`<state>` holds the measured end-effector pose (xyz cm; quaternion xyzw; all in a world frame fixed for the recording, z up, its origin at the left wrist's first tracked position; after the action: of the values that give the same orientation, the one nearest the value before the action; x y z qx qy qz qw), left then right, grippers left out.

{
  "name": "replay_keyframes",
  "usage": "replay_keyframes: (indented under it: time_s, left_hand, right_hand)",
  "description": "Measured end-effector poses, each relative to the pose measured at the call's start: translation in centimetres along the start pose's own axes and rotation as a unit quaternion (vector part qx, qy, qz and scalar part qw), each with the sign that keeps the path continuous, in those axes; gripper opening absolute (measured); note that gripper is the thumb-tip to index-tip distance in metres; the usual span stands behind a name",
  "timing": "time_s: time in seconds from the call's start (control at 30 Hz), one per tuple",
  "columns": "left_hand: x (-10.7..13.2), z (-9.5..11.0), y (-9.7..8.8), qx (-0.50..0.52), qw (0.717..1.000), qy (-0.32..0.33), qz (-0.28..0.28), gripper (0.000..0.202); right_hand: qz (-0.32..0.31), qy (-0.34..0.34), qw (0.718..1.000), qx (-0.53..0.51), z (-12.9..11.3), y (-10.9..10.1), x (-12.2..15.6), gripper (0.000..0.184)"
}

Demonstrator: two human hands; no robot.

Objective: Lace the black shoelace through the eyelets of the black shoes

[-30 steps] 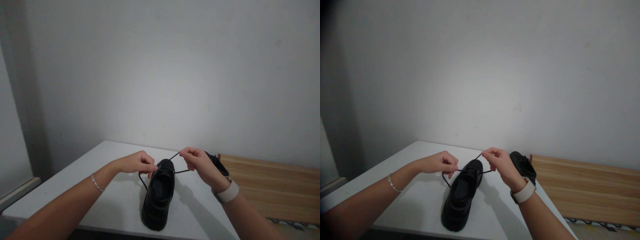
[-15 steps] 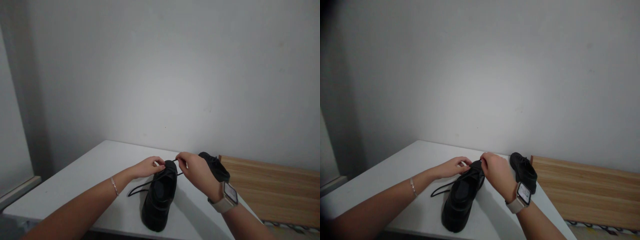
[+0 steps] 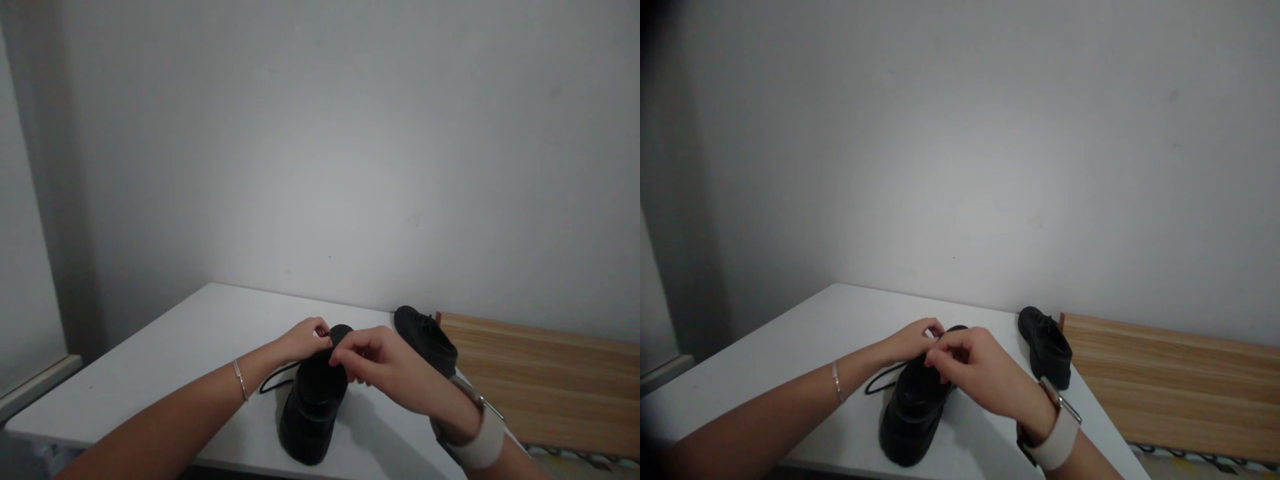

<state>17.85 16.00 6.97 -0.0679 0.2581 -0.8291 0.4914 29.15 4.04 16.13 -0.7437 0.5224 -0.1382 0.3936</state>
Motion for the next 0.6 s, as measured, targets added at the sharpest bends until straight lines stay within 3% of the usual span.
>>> replay_keyframes:
  time_s: [0.03, 0.17, 0.27, 0.33, 0.47, 0.6]
  left_hand:
    - [0.0, 0.0, -0.1, 0.009, 1.0, -0.011, -0.001, 0.024]
    - [0.7, -0.2, -0.4, 0.048, 0.997, -0.058, -0.014, 0.026]
    - [1.0, -0.2, -0.7, 0.062, 0.996, -0.061, -0.018, 0.031]
    - [1.0, -0.1, -1.0, 0.063, 0.997, -0.042, -0.014, 0.033]
    - [0.5, -0.1, -1.2, 0.059, 0.998, -0.003, -0.018, 0.032]
    - [-0.2, -0.3, -1.0, 0.033, 0.999, 0.026, -0.012, 0.022]
  right_hand:
    - [-0.006, 0.002, 0.999, -0.039, 0.4, 0.0, 0.1, 0.029]
    - [0.121, 0.051, 0.991, -0.026, 4.9, -1.1, -0.6, 0.029]
    - [0.103, 0.118, 0.987, -0.029, 9.0, 0.4, -1.6, 0.025]
    - [0.099, 0.113, 0.989, -0.019, 10.3, 1.4, -2.2, 0.023]
    - [0.143, 0.052, 0.983, 0.099, 9.2, 2.0, -2.6, 0.016]
    - [0.13, 0.061, 0.943, 0.301, 7.6, 2.4, -2.7, 0.02]
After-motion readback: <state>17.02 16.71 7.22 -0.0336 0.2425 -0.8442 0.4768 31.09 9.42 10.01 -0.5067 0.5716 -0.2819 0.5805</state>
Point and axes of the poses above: each hand's wrist, its own x-axis away from the middle knuckle, its own y-axis out of the palm, z = x × y, the point moved 5 cm from there along -x, towards the middle knuckle, and after that the axes turned 1 degree about -z, right-handed, at the moved point
